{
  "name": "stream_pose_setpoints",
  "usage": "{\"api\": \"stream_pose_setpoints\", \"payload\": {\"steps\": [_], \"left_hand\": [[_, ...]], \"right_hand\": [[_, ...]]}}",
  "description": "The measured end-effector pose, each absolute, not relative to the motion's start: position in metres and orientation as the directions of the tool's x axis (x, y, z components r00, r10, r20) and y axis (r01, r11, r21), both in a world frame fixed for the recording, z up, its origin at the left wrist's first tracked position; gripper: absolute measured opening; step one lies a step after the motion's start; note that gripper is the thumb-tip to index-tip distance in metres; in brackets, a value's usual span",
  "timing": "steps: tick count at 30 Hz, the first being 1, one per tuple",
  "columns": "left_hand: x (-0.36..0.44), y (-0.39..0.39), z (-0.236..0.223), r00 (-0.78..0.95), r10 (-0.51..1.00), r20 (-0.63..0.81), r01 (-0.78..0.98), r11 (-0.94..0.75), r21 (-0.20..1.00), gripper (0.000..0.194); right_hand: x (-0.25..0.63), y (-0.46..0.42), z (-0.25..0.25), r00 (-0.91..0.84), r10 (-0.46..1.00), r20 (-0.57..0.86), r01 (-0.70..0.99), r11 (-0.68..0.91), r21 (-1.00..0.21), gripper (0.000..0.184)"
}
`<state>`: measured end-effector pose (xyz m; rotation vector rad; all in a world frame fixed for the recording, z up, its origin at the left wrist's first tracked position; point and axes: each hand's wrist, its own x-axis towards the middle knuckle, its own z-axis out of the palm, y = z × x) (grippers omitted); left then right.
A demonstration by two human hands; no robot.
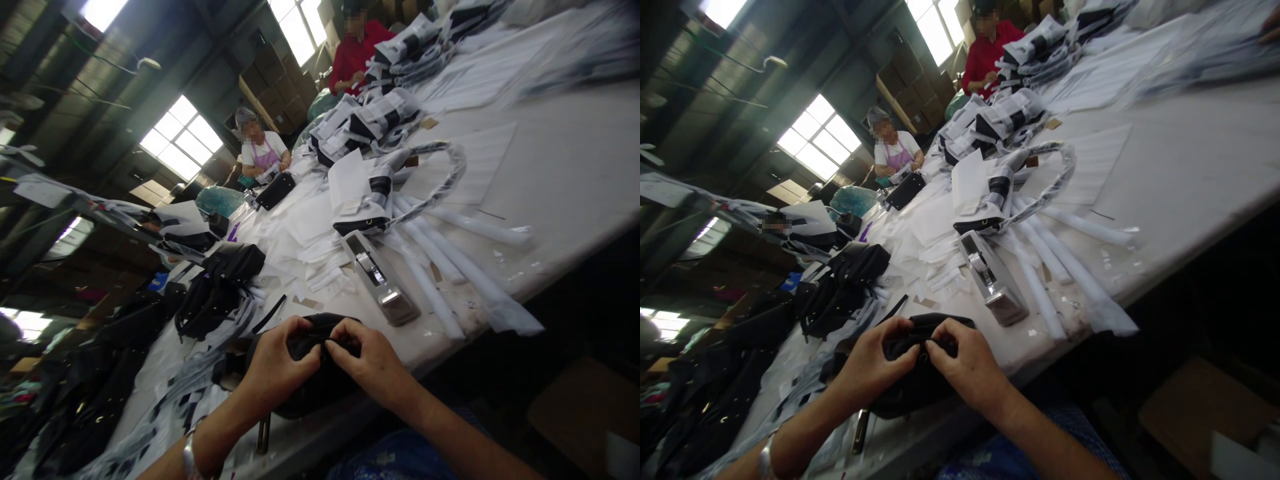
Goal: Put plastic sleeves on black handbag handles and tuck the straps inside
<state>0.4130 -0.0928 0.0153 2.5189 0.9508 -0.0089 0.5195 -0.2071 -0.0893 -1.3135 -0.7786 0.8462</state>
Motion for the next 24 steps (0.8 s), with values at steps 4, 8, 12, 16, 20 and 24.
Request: {"api": "stream_pose_setpoints", "payload": {"steps": [4,8,12,16,20,24], "left_hand": [[0.414,-0.092,0.017,0.761,0.627,-0.167,0.637,-0.671,0.381,0.019],[0.415,-0.090,0.018,0.759,0.622,-0.192,0.642,-0.669,0.375,0.019],[0.415,-0.089,0.018,0.756,0.624,-0.196,0.647,-0.669,0.365,0.019],[0.414,-0.091,0.015,0.747,0.643,-0.169,0.655,-0.667,0.354,0.020],[0.412,-0.095,0.011,0.748,0.653,-0.119,0.648,-0.677,0.350,0.018],[0.412,-0.096,0.006,0.757,0.646,-0.096,0.635,-0.694,0.339,0.017]], "right_hand": [[0.522,-0.205,-0.090,0.454,0.891,-0.004,-0.157,0.075,-0.985,0.010],[0.525,-0.205,-0.090,0.417,0.908,-0.022,-0.207,0.071,-0.976,0.011],[0.527,-0.206,-0.089,0.417,0.909,-0.019,-0.196,0.070,-0.978,0.010],[0.527,-0.207,-0.087,0.450,0.893,-0.014,-0.130,0.049,-0.990,0.009],[0.521,-0.206,-0.085,0.504,0.864,-0.010,-0.033,0.008,-0.999,0.010],[0.516,-0.204,-0.089,0.527,0.850,-0.006,0.010,-0.013,-1.000,0.010]]}}
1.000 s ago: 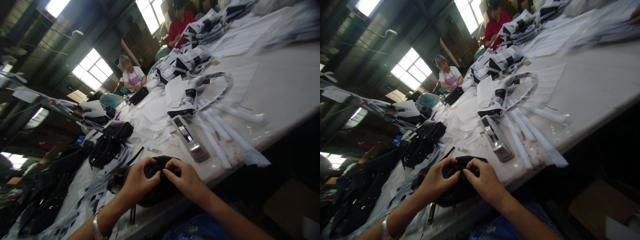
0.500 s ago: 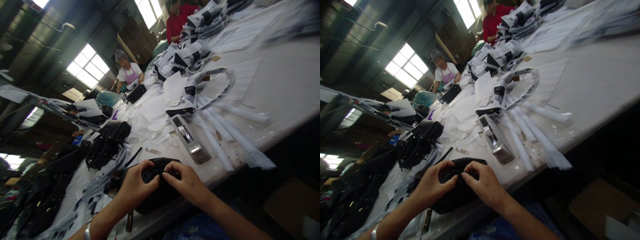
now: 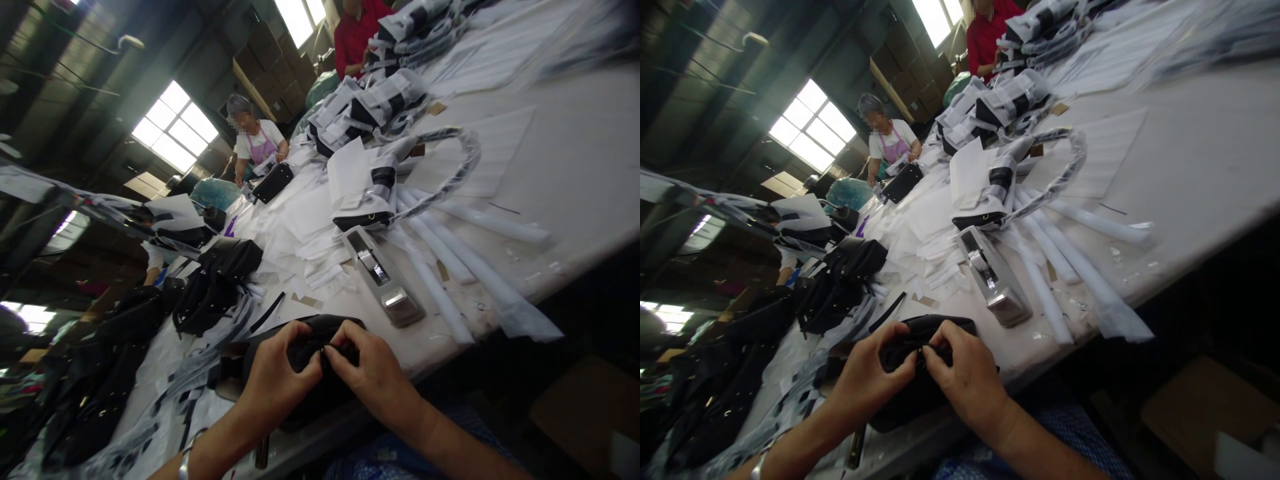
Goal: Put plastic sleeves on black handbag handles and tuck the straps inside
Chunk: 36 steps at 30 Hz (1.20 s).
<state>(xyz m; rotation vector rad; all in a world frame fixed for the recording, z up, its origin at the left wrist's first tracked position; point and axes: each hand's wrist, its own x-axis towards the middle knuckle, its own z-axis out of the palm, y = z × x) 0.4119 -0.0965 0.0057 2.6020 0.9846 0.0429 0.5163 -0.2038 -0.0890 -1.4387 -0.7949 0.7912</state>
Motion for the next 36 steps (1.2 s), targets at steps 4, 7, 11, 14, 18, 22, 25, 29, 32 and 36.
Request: {"api": "stream_pose_setpoints", "payload": {"steps": [4,7,11,14,18,22,25,29,32,36], "left_hand": [[0.417,-0.092,0.006,0.766,0.634,-0.108,0.632,-0.711,0.308,0.021],[0.421,-0.084,0.018,0.800,0.557,-0.223,0.597,-0.701,0.390,0.023],[0.408,-0.071,0.045,0.836,0.443,-0.322,0.539,-0.561,0.628,0.040],[0.380,-0.059,0.060,0.814,0.534,-0.226,0.507,-0.466,0.725,0.040],[0.331,-0.056,0.063,0.759,0.634,-0.149,0.550,-0.502,0.667,0.037],[0.298,-0.074,0.051,0.772,0.632,-0.067,0.564,-0.634,0.528,0.039],[0.286,-0.083,0.045,0.787,0.616,0.034,0.531,-0.705,0.471,0.031],[0.276,-0.074,0.053,0.823,0.558,0.106,0.426,-0.730,0.535,0.029],[0.275,-0.063,0.067,0.840,0.506,0.197,0.335,-0.768,0.546,0.031],[0.277,-0.055,0.079,0.860,0.418,0.292,0.216,-0.818,0.533,0.032]], "right_hand": [[0.522,-0.201,-0.095,0.503,0.864,-0.031,-0.030,-0.018,-0.999,0.013],[0.528,-0.202,-0.097,0.463,0.886,-0.023,0.030,-0.041,-0.999,0.016],[0.534,-0.209,-0.096,0.471,0.881,0.046,0.211,-0.062,-0.976,0.017],[0.538,-0.215,-0.087,0.529,0.814,0.239,0.381,0.024,-0.924,0.019],[0.538,-0.211,-0.059,0.409,0.750,0.520,0.575,0.232,-0.785,0.025],[0.523,-0.187,-0.031,0.078,0.834,0.546,0.626,0.386,-0.678,0.046],[0.510,-0.168,-0.019,-0.062,0.872,0.486,0.651,0.404,-0.642,0.057],[0.504,-0.159,0.005,-0.133,0.918,0.373,0.632,0.369,-0.682,0.051],[0.502,-0.155,0.032,-0.229,0.934,0.276,0.585,0.358,-0.728,0.051],[0.498,-0.141,0.057,-0.253,0.953,0.166,0.543,0.282,-0.791,0.030]]}}
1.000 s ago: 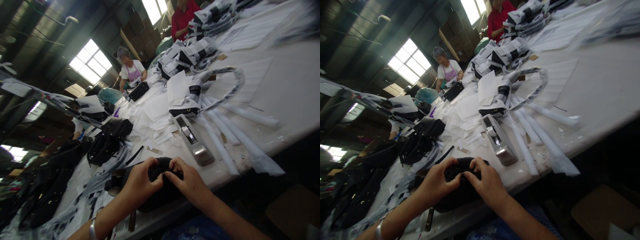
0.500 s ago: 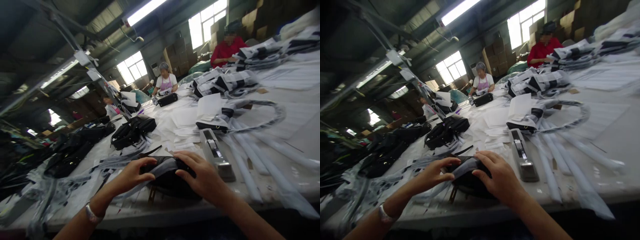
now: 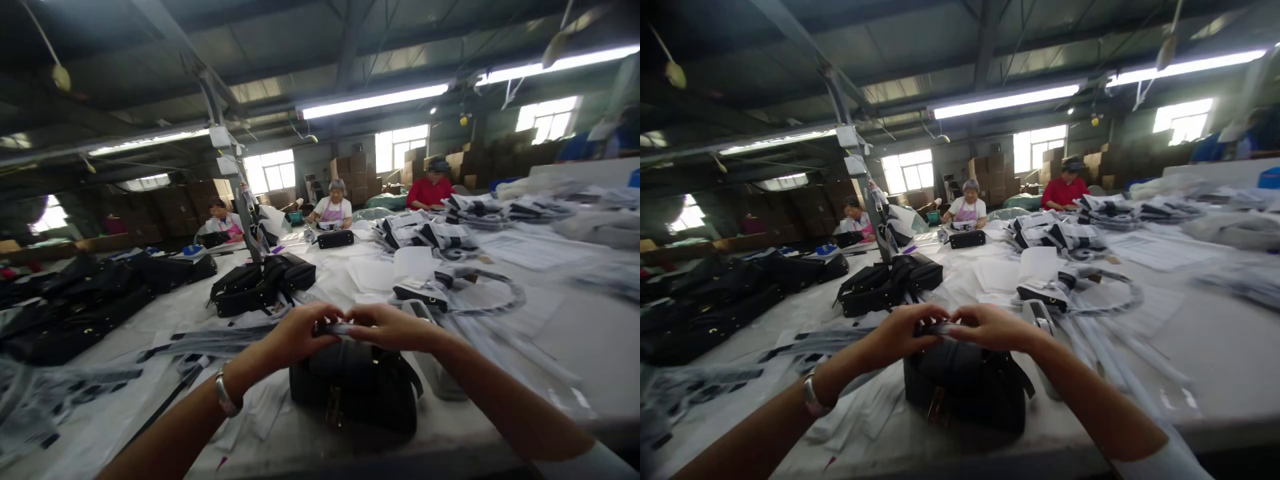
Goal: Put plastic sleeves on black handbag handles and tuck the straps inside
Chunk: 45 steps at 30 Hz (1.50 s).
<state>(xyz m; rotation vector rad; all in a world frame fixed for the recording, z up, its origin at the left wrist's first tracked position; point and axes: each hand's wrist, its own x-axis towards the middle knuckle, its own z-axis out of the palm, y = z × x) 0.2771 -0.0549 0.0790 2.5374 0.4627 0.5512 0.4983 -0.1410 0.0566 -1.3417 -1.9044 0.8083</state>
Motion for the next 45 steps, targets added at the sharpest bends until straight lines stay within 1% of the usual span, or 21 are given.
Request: {"api": "stream_pose_setpoints", "payload": {"steps": [1,3,6,9,11,13,16,18,20,22,24,26,28,31,33,36,39,42,45], "left_hand": [[0.276,-0.053,0.079,0.865,0.404,0.297,0.202,-0.823,0.531,0.033],[0.269,-0.045,0.076,0.884,0.387,0.263,0.206,-0.827,0.524,0.033],[0.250,-0.022,0.068,0.907,0.395,0.148,0.259,-0.798,0.544,0.030],[0.227,0.009,0.067,0.886,0.452,0.105,0.313,-0.750,0.583,0.036],[0.213,0.025,0.075,0.871,0.479,0.114,0.334,-0.745,0.578,0.041],[0.204,0.034,0.088,0.858,0.499,0.122,0.351,-0.743,0.570,0.041],[0.205,0.032,0.109,0.850,0.504,0.152,0.355,-0.762,0.541,0.042],[0.217,0.023,0.123,0.869,0.453,0.199,0.322,-0.823,0.468,0.041],[0.234,0.012,0.138,0.893,0.372,0.254,0.259,-0.885,0.388,0.040],[0.249,0.002,0.152,0.902,0.300,0.310,0.178,-0.914,0.365,0.039],[0.258,-0.004,0.162,0.895,0.265,0.359,0.104,-0.907,0.409,0.039],[0.256,-0.004,0.164,0.890,0.280,0.360,0.074,-0.867,0.492,0.042],[0.245,0.000,0.157,0.898,0.336,0.285,0.101,-0.786,0.610,0.044],[0.219,0.010,0.130,0.881,0.452,0.141,0.173,-0.584,0.793,0.043],[0.202,0.017,0.110,0.843,0.528,0.108,0.185,-0.472,0.862,0.044],[0.182,0.024,0.091,0.784,0.612,0.108,0.181,-0.391,0.903,0.044],[0.172,0.028,0.093,0.725,0.668,0.167,0.145,-0.385,0.912,0.044],[0.164,0.035,0.113,0.625,0.724,0.293,0.087,-0.437,0.895,0.047],[0.150,0.049,0.143,0.409,0.767,0.494,0.042,-0.557,0.830,0.049]], "right_hand": [[0.499,-0.136,0.059,-0.237,0.961,0.140,0.536,0.249,-0.806,0.034],[0.502,-0.129,0.059,-0.201,0.975,0.098,0.519,0.191,-0.833,0.043],[0.513,-0.126,0.049,-0.160,0.985,0.068,0.518,0.142,-0.844,0.047],[0.525,-0.132,0.033,-0.155,0.988,0.026,0.551,0.108,-0.827,0.050],[0.531,-0.137,0.025,-0.147,0.989,0.008,0.576,0.092,-0.812,0.052],[0.532,-0.140,0.025,-0.131,0.991,0.014,0.599,0.091,-0.795,0.055],[0.521,-0.138,0.046,-0.132,0.988,0.077,0.652,0.144,-0.744,0.053],[0.504,-0.132,0.070,-0.164,0.979,0.120,0.678,0.201,-0.707,0.054],[0.486,-0.124,0.096,-0.221,0.969,0.112,0.618,0.228,-0.752,0.057],[0.472,-0.117,0.116,-0.279,0.957,0.075,0.503,0.212,-0.838,0.057],[0.467,-0.113,0.129,-0.298,0.953,0.050,0.391,0.170,-0.905,0.054],[0.473,-0.115,0.138,-0.272,0.961,0.056,0.289,0.137,-0.948,0.049],[0.488,-0.119,0.143,-0.228,0.970,0.086,0.178,0.128,-0.976,0.044],[0.519,-0.127,0.145,-0.137,0.980,0.146,0.011,0.149,-0.989,0.039],[0.537,-0.132,0.142,-0.075,0.983,0.169,-0.078,0.164,-0.983,0.039],[0.557,-0.137,0.138,-0.011,0.984,0.178,-0.149,0.175,-0.973,0.040],[0.566,-0.141,0.139,0.028,0.982,0.189,-0.179,0.191,-0.965,0.044],[0.567,-0.144,0.140,0.048,0.984,0.173,-0.159,0.179,-0.971,0.052],[0.564,-0.144,0.120,0.087,0.989,0.120,-0.031,0.123,-0.992,0.060]]}}
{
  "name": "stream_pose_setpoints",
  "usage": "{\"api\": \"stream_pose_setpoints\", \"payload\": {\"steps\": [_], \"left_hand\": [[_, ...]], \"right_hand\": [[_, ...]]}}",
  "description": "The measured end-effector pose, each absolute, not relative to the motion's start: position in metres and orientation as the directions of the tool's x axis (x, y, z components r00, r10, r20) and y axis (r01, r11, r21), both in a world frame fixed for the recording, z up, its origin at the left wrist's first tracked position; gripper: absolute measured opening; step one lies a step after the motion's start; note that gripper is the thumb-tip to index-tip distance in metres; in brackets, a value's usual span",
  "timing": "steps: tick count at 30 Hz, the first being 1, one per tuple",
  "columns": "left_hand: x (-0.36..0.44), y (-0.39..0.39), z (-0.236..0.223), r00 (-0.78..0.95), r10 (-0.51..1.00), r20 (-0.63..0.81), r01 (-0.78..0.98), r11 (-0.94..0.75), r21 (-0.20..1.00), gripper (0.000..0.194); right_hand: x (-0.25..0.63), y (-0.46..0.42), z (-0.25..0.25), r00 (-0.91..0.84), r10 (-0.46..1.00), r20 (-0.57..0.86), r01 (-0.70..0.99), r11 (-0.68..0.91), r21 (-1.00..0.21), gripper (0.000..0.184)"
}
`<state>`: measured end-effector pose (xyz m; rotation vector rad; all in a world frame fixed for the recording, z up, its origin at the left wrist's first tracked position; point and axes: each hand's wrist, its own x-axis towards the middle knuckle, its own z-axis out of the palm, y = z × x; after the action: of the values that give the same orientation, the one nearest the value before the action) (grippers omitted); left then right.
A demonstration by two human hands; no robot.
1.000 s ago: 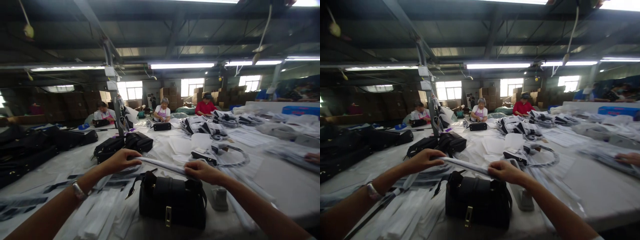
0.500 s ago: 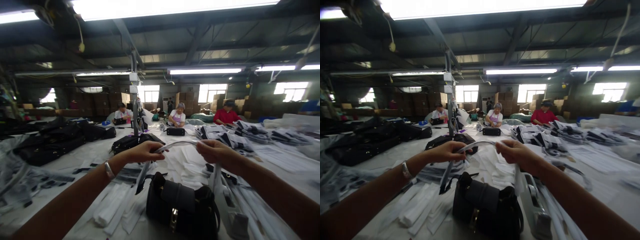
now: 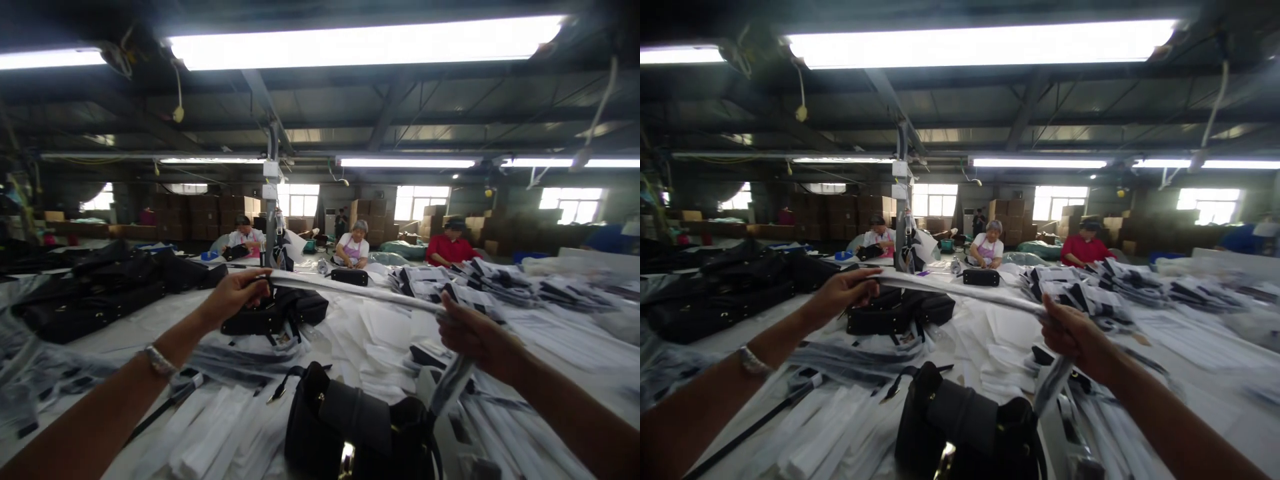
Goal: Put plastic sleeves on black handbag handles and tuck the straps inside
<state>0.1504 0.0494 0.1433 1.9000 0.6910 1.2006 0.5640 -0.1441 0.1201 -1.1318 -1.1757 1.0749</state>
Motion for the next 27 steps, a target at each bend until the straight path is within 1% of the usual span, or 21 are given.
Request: {"api": "stream_pose_setpoints", "payload": {"steps": [3,5,7,9,10,12,14,15,16,17,18,19,20,22,24,26,27], "left_hand": [[0.132,0.065,0.177,0.114,0.709,0.696,0.008,-0.701,0.713,0.038],[0.120,0.072,0.197,-0.028,0.649,0.760,-0.001,-0.760,0.649,0.030],[0.112,0.072,0.214,-0.105,0.609,0.786,-0.010,-0.791,0.611,0.026],[0.109,0.066,0.228,-0.146,0.576,0.805,-0.024,-0.815,0.579,0.024],[0.109,0.062,0.235,-0.159,0.559,0.814,-0.033,-0.827,0.562,0.023],[0.112,0.051,0.250,-0.180,0.522,0.834,-0.046,-0.851,0.523,0.020],[0.117,0.041,0.266,-0.182,0.475,0.861,-0.056,-0.879,0.474,0.016],[0.120,0.037,0.274,-0.170,0.449,0.877,-0.061,-0.893,0.445,0.015],[0.124,0.033,0.281,-0.153,0.423,0.893,-0.066,-0.906,0.418,0.013],[0.128,0.031,0.288,-0.133,0.400,0.907,-0.069,-0.917,0.394,0.012],[0.132,0.028,0.294,-0.114,0.382,0.917,-0.068,-0.924,0.376,0.011],[0.135,0.027,0.299,-0.101,0.370,0.924,-0.062,-0.929,0.365,0.011],[0.138,0.025,0.302,-0.095,0.363,0.927,-0.052,-0.931,0.360,0.011],[0.140,0.024,0.305,-0.112,0.355,0.928,-0.032,-0.935,0.354,0.011],[0.137,0.023,0.302,-0.147,0.356,0.923,-0.021,-0.934,0.357,0.012],[0.129,0.024,0.292,-0.173,0.375,0.911,-0.015,-0.926,0.378,0.013],[0.124,0.026,0.286,-0.179,0.389,0.904,-0.014,-0.919,0.393,0.014]], "right_hand": [[0.557,-0.140,0.067,0.129,0.991,0.031,0.206,0.004,-0.979,0.062],[0.551,-0.136,0.025,0.098,0.995,-0.009,0.350,-0.043,-0.936,0.068],[0.546,-0.133,-0.004,0.100,0.995,0.020,0.417,-0.023,-0.909,0.071],[0.541,-0.130,-0.007,0.066,0.995,0.078,0.485,0.036,-0.874,0.069],[0.538,-0.128,0.003,0.037,0.992,0.120,0.518,0.084,-0.851,0.068],[0.526,-0.121,0.040,-0.037,0.974,0.225,0.570,0.205,-0.796,0.062],[0.504,-0.112,0.092,-0.053,0.937,0.344,0.555,0.315,-0.770,0.063],[0.488,-0.107,0.120,-0.101,0.916,0.389,0.532,0.379,-0.757,0.064],[0.471,-0.101,0.147,-0.151,0.890,0.430,0.472,0.447,-0.760,0.065],[0.452,-0.096,0.172,-0.228,0.865,0.447,0.370,0.501,-0.782,0.065],[0.432,-0.091,0.194,-0.308,0.835,0.456,0.232,0.531,-0.815,0.066],[0.415,-0.087,0.212,-0.386,0.810,0.442,0.111,0.516,-0.849,0.066],[0.399,-0.085,0.225,-0.455,0.793,0.405,0.035,0.470,-0.882,0.063],[0.380,-0.082,0.234,-0.537,0.777,0.328,-0.027,0.372,-0.928,0.051],[0.379,-0.084,0.223,-0.546,0.790,0.278,-0.014,0.323,-0.946,0.040],[0.395,-0.090,0.194,-0.507,0.831,0.230,0.047,0.294,-0.955,0.040],[0.407,-0.094,0.175,-0.483,0.856,0.182,0.093,0.257,-0.962,0.042]]}}
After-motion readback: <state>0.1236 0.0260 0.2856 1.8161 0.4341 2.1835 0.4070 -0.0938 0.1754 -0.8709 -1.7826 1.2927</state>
